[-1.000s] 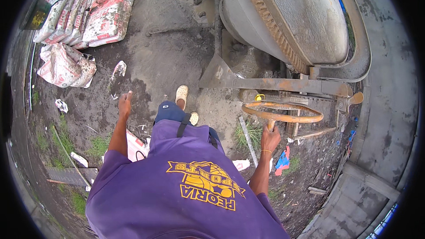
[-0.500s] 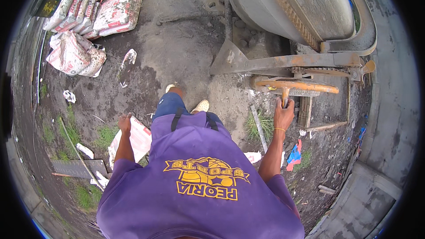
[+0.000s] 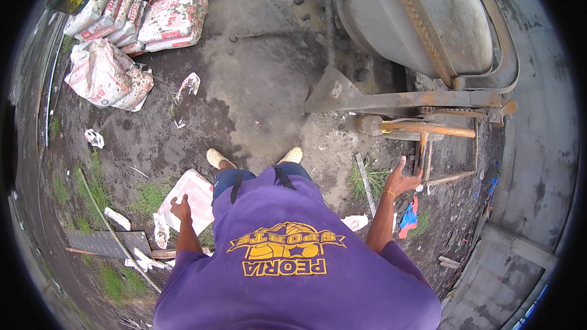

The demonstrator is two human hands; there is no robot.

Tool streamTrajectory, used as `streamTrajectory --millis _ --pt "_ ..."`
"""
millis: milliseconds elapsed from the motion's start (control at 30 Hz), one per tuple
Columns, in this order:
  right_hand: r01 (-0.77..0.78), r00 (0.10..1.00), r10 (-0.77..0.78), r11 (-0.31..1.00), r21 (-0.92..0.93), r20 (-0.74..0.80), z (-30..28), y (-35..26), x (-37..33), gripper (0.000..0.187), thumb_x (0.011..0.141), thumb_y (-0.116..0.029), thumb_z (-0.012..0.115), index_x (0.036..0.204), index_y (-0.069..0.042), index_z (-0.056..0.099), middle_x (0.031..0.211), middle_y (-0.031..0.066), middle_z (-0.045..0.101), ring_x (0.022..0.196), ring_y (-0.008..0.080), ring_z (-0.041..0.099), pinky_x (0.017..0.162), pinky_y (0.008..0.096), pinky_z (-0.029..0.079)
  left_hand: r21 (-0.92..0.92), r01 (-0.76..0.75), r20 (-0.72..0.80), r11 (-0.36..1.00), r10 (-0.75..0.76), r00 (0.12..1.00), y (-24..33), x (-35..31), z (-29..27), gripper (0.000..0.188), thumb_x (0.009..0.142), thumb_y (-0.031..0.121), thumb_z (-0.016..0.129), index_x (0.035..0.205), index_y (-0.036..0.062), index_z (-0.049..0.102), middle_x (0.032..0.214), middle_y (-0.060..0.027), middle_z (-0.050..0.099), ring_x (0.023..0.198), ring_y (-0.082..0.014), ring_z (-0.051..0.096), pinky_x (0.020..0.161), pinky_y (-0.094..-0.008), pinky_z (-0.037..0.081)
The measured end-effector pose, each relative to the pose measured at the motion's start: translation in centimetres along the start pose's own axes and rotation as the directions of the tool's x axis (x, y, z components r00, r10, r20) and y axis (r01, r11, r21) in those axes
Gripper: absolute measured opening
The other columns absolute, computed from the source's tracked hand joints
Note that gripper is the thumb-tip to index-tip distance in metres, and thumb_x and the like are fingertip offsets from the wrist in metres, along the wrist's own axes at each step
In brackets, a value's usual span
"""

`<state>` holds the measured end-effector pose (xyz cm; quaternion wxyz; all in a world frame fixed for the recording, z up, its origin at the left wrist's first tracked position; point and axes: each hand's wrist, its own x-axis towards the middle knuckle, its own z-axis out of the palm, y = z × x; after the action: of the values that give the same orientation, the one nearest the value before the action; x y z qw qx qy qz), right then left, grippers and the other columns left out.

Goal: The person gathers and stacks empty cement bags, then operates a cement mixer by turning its wheel. They pour water from a bucket into the mixer and continue mixing. The person handles multiple empty bags and a bucket of water throughout the clip.

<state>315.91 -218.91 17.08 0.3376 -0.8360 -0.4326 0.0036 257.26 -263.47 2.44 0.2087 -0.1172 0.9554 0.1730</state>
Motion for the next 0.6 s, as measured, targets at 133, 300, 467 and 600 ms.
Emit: streamTrajectory --millis 133,300,467,600 --pt "-0.209 0.976 0.184 0.936 -0.282 -0.112 1.9 2.4 -10.0 0.105 0.079 -0.061 0.082 0.151 -0.002 0.034 0.151 0.0364 0.025 0.139 0.0517 0.036 0.112 0.0600 0.038 -0.111 0.049 -0.024 0.993 -0.052 0.998 -2.8 7.0 -2.7 0.068 0.086 0.036 0.079 0.141 0.0089 0.051 0.142 -0.0325 0.042 0.119 -0.0461 0.058 0.104 -0.0528 0.046" --pt "-0.461 0.763 0.642 0.622 -0.633 0.075 3.1 1.5 -26.0 0.098 0.076 -0.048 0.085 0.149 -0.006 0.034 0.149 0.0310 0.028 0.131 0.0529 0.047 0.107 0.0584 0.046 -0.425 0.320 0.383 0.847 -0.152 0.911 -4.8 17.0 -7.4 0.045 0.092 0.036 0.074 0.124 0.0100 0.057 0.115 -0.0115 0.067 0.091 -0.0258 0.063 0.071 -0.0399 0.050" --pt "-0.181 0.722 0.509 0.792 -0.583 0.468 7.7 -5.7 -34.0 0.086 0.077 -0.042 0.085 0.145 -0.006 0.046 0.150 0.0338 0.030 0.133 0.0532 0.047 0.109 0.0550 0.046 -0.468 0.352 0.343 0.810 -0.201 0.918 -6.5 23.1 -10.6 0.038 0.095 0.034 0.071 0.122 0.0116 0.057 0.108 -0.0055 0.064 0.082 -0.0184 0.057 0.062 -0.0318 0.044" --pt "0.037 0.774 0.223 0.918 -0.394 0.593 14.1 -14.8 -35.9 0.087 0.076 -0.039 0.086 0.146 -0.007 0.046 0.158 0.0373 0.019 0.144 0.0543 0.033 0.117 0.0537 0.036 -0.486 0.255 0.245 0.836 -0.149 0.958 -7.7 27.0 -11.7 0.047 0.088 0.023 0.079 0.125 0.0016 0.059 0.101 -0.0116 0.061 0.091 -0.0226 0.058 0.081 -0.0391 0.049"
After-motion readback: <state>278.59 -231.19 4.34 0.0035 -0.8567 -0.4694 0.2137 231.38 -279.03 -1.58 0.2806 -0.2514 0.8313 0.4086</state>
